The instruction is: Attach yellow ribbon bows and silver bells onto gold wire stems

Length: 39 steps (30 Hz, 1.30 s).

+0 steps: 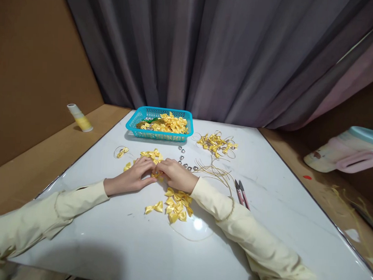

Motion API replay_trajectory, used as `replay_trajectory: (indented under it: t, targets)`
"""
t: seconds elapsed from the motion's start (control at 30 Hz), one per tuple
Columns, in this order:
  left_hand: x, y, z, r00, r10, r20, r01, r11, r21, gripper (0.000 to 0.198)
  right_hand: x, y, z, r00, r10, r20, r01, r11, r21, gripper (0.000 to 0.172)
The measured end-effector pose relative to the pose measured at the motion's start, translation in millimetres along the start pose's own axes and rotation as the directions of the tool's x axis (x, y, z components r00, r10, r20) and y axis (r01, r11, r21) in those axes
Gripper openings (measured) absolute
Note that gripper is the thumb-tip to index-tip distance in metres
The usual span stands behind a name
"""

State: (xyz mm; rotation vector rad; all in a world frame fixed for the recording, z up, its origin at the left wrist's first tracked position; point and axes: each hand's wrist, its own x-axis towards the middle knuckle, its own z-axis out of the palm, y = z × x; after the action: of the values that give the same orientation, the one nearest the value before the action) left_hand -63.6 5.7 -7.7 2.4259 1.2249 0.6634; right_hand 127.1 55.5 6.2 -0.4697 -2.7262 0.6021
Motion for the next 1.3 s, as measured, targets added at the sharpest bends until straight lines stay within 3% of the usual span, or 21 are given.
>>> replay_trajectory:
  t: [0.1, 0.3, 0.6, 0.97, 1.17, 1.3]
  targets:
    - [1, 0, -0.5, 0.999, 0.038, 0.022, -0.038, 0.999, -0.006, 0.015, 0, 0, -2, 1.000, -0.009, -0.002, 0.009, 1.000, -0.020, 0.024]
    - [1, 1, -0.9, 0.998, 0.028, 0.057, -0.028, 1.000, -0.004, 0.016, -1, 1, -7, 0.996, 0.073, -0.057, -0.065, 0.989, 0.135, 0.014]
    - [0, 1, -2.2, 0.994, 0.092, 0.056, -0.090, 0.995, -0.051, 0.016, -2, 3, -13, 0.996, 0.092, 0.009, -0.092, 0.969, 0.231, 0.004]
    - [0, 2, -4.2, 0.990, 0.132, 0.056, -0.125, 0.986, -0.108, 0.019, -1, -4, -11, 0.999, -0.021, 0.024, 0.019, 0.999, 0.051, 0.019]
    - [1, 1, -8.0, 0.980, 0.171, 0.101, -0.141, 0.958, -0.249, 0.021, -5, 3, -21, 0.993, 0.010, 0.116, -0.038, 0.970, 0.242, 0.013]
    - [3, 0, -11.9, 0.973, 0.191, 0.129, -0.136, 0.928, -0.348, 0.025, -7, 8, -24, 0.984, 0.075, 0.164, -0.133, 0.918, 0.374, 0.018]
